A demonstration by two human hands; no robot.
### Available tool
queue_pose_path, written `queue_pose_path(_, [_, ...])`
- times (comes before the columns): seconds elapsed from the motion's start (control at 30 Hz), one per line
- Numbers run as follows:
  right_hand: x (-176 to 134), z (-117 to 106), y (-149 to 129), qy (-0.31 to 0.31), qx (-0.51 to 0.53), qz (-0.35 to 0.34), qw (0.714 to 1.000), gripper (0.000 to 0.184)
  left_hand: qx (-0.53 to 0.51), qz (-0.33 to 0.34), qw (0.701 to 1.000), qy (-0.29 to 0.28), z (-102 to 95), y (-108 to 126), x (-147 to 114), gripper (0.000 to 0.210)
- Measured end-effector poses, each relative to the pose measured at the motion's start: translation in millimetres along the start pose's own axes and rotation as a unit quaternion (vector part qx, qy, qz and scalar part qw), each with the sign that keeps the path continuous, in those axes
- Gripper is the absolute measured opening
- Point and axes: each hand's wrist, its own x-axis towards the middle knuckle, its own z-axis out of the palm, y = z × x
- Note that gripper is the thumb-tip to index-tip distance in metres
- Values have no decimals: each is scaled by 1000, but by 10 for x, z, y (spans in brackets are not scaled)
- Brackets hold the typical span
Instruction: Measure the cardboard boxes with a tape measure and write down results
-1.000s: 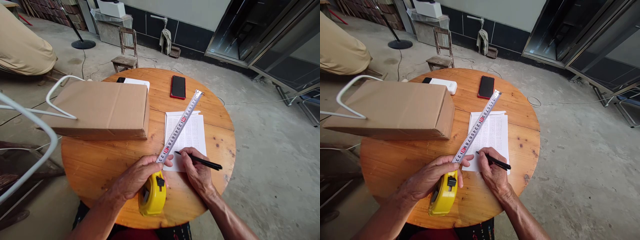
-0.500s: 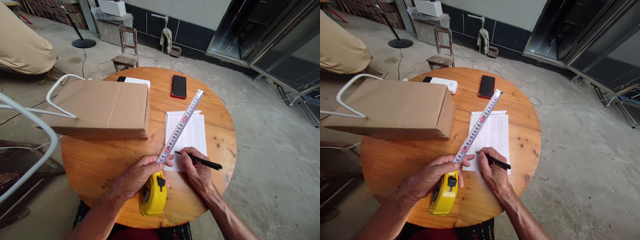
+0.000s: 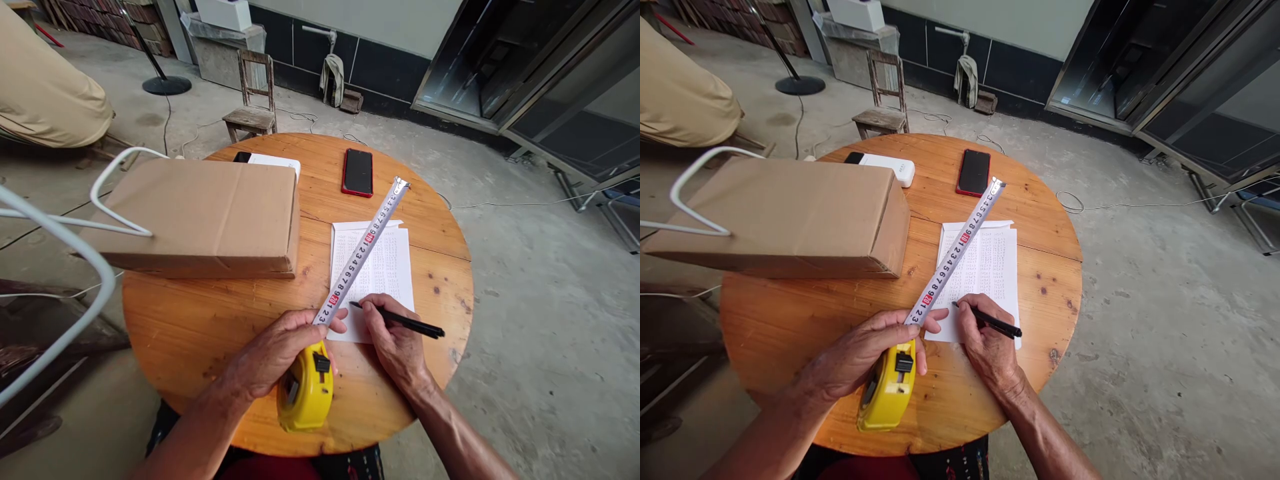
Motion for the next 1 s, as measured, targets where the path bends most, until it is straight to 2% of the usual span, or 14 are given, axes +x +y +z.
queue_pose_path(0.3, [10, -20, -32, -15, -23, -3, 1000, 18, -1, -4, 1000, 3, 13, 15, 7, 31])
queue_pose_path(0.63, [16, -29, -58, 2, -33, -14, 999, 18, -11, -7, 1000, 3, 19, 36, 1, 31])
queue_pose_path(1.0, [-11, -24, -28, 21, -18, 9, 1000, 18, -12, -17, 1000, 6, 14, 25, 1, 32])
